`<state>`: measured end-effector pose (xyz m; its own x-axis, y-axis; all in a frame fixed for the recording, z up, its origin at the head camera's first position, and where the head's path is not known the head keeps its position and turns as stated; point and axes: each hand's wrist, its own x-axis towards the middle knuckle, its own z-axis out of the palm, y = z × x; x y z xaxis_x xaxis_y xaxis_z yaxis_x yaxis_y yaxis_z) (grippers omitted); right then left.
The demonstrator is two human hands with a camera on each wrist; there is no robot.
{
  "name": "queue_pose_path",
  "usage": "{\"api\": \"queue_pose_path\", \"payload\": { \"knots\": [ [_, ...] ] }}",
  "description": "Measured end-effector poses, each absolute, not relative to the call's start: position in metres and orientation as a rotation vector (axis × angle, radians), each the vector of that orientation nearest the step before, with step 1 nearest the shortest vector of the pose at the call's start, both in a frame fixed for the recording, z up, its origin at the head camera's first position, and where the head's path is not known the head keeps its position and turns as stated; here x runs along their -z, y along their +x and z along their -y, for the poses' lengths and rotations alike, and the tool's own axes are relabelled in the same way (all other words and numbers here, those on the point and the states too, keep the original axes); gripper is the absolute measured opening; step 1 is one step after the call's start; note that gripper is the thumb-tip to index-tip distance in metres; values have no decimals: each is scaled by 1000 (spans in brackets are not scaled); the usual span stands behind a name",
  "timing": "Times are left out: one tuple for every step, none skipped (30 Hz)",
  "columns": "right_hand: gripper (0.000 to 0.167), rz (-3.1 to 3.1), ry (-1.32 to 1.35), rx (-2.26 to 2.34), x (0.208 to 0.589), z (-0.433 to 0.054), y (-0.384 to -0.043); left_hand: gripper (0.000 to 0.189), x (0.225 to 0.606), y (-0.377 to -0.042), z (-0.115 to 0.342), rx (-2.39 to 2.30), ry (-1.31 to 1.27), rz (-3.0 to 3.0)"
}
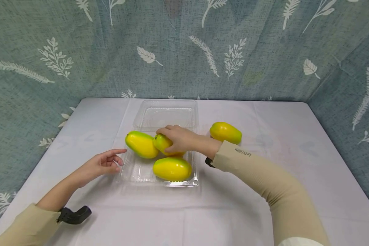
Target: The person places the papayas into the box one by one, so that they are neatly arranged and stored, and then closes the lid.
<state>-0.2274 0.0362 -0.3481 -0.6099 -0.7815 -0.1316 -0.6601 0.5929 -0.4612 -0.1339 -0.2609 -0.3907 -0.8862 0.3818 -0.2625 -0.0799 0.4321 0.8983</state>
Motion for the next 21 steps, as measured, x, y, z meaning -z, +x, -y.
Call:
{"api": "queue_pose_path", "payload": {
  "knots": [
    [59,-2501,-1171,535,348,-37,-227,62,391,-134,261,-1452,257,-2259],
    [59,-2499,-1171,538,347,-37,-227,62,391,-134,261,-1452,257,-2257],
    [60,-2498,-1172,542,347,-38,-227,62,391,-134,261,-1452,257,-2256],
    [60,-2497,-1171,547,346,-39,-228,62,391,-134,261,-1453,256,-2255],
    [61,-2499,-1164,550,345,-40,-228,62,391,-134,261,-1453,256,-2253],
    [61,-2502,-1162,552,344,-42,-228,62,391,-134,261,-1454,257,-2252],
    [62,-2506,-1158,554,343,-43,-228,62,391,-134,261,-1454,259,-2251],
    [63,-2510,-1153,556,341,-45,-228,62,391,-134,261,-1456,259,-2250],
    [63,-2516,-1151,559,339,-48,-228,62,391,-134,261,-1456,258,-2250],
    [63,-2524,-1150,563,337,-50,-227,62,391,-134,261,-1457,257,-2249],
    [64,-2532,-1150,565,335,-53,-226,62,391,-134,261,-1457,259,-2249],
    [63,-2538,-1153,571,332,-55,-225,62,391,-134,261,-1457,259,-2248],
    [63,-2546,-1150,576,330,-58,-223,62,391,-134,261,-1457,258,-2248],
    [63,-2554,-1148,581,328,-60,-221,62,391,-134,261,-1457,258,-2247],
    [62,-2561,-1146,587,326,-63,-219,62,391,-134,261,-1456,260,-2249],
    [62,-2570,-1142,587,325,-65,-217,63,391,-134,261,-1457,262,-2249],
    [61,-2575,-1131,588,323,-67,-214,63,391,-134,261,-1456,263,-2250],
    [61,-2581,-1121,587,322,-69,-211,63,390,-134,261,-1456,264,-2251],
    [61,-2585,-1113,583,321,-71,-208,63,390,-134,261,-1455,264,-2252],
    [61,-2589,-1108,575,321,-72,-205,63,390,-134,261,-1455,263,-2253],
    [61,-2592,-1103,567,321,-74,-202,63,390,-134,261,-1455,263,-2253]
  ]
}}
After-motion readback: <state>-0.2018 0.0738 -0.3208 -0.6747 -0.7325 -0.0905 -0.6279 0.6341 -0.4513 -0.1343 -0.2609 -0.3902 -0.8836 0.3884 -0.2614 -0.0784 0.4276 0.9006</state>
